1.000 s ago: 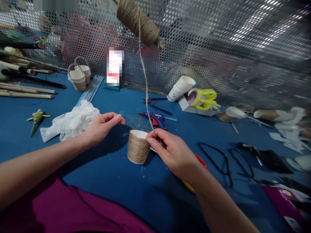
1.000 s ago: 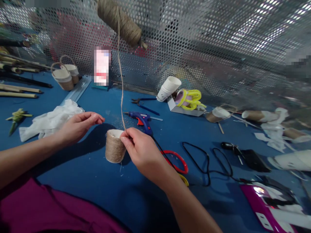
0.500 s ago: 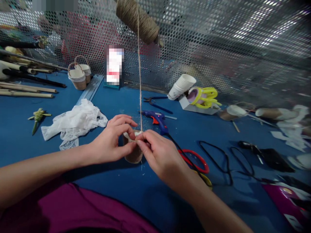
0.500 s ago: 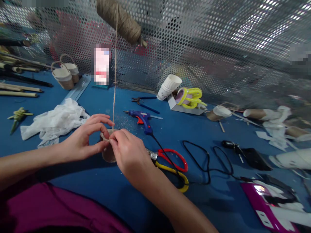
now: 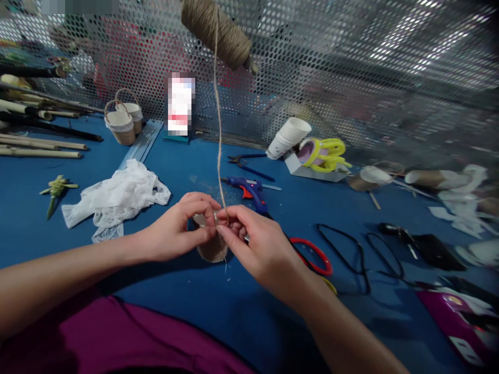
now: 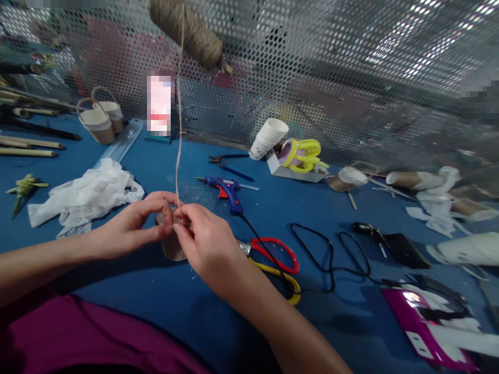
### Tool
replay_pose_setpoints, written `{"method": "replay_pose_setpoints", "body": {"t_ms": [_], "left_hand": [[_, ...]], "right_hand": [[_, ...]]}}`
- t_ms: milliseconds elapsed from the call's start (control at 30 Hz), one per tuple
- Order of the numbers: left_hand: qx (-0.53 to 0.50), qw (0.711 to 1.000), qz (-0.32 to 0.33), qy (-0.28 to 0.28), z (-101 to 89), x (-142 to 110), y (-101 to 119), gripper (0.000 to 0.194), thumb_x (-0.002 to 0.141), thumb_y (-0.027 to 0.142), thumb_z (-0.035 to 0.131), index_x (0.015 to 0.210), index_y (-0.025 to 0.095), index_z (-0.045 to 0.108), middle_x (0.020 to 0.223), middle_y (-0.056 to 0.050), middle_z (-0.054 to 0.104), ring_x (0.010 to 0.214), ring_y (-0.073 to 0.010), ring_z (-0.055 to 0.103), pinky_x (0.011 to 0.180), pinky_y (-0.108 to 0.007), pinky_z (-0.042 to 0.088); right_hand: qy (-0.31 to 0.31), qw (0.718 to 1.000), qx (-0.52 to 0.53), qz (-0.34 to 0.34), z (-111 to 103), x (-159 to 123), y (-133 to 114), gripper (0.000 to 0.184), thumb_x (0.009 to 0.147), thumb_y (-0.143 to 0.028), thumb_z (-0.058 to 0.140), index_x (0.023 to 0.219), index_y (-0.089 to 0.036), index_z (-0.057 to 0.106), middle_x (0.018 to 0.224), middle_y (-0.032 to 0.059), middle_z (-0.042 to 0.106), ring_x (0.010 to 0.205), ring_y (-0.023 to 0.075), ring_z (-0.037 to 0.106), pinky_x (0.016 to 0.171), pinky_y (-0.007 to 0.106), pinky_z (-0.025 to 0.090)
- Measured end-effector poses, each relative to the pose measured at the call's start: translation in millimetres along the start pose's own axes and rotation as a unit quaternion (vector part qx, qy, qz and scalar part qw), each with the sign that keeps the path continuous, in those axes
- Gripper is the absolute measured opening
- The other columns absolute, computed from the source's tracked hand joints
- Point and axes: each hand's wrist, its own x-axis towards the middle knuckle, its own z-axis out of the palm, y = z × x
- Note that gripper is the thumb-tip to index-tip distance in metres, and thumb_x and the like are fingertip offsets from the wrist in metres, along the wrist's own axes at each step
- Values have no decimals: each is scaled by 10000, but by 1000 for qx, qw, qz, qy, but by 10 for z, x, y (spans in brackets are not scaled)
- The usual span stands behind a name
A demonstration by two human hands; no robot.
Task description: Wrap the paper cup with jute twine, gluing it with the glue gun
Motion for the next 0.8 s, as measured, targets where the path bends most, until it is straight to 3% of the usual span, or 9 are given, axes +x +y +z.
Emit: {"method": "replay_pose_setpoints", "body": {"t_ms": [200,367,433,533,800], "left_hand": [[-105,992,-57,-31,-106,5,-90,98,787,229,557,725,159,527,1142,-93,525,1089,-235,496,901,-383,402],[-191,974,-109,-44,-170,47,-186,103,777,220,583,725,153,524,1170,-90,514,1085,-214,491,827,-317,425],[-217,967,-121,-52,-185,58,-214,106,767,219,598,726,150,527,1192,-89,503,1077,-206,488,807,-301,425],[-245,959,-131,-62,-210,66,-247,116,761,232,611,728,149,537,1219,-87,490,1023,-195,509,767,-296,434],[-264,951,-131,-91,-279,83,-285,141,748,252,641,726,150,546,1242,-102,496,1083,-221,494,807,-323,416]], "right_hand": [[54,991,74,95,-219,79,137,256,788,-253,537,1027,-164,565,917,56,640,554,83,513,507,228,444],[110,974,-97,172,-302,206,516,262,799,-297,527,996,-141,603,822,71,648,593,136,558,582,291,459],[105,962,-165,191,-286,249,675,249,781,-278,538,965,-131,619,829,89,646,636,168,584,634,328,469],[88,958,-187,197,-251,276,835,228,766,-275,553,924,-134,638,849,104,645,689,195,606,661,343,477],[32,947,-226,228,-181,301,990,374,819,-322,510,1044,-49,630,1003,207,631,892,286,612,773,398,466]]}}
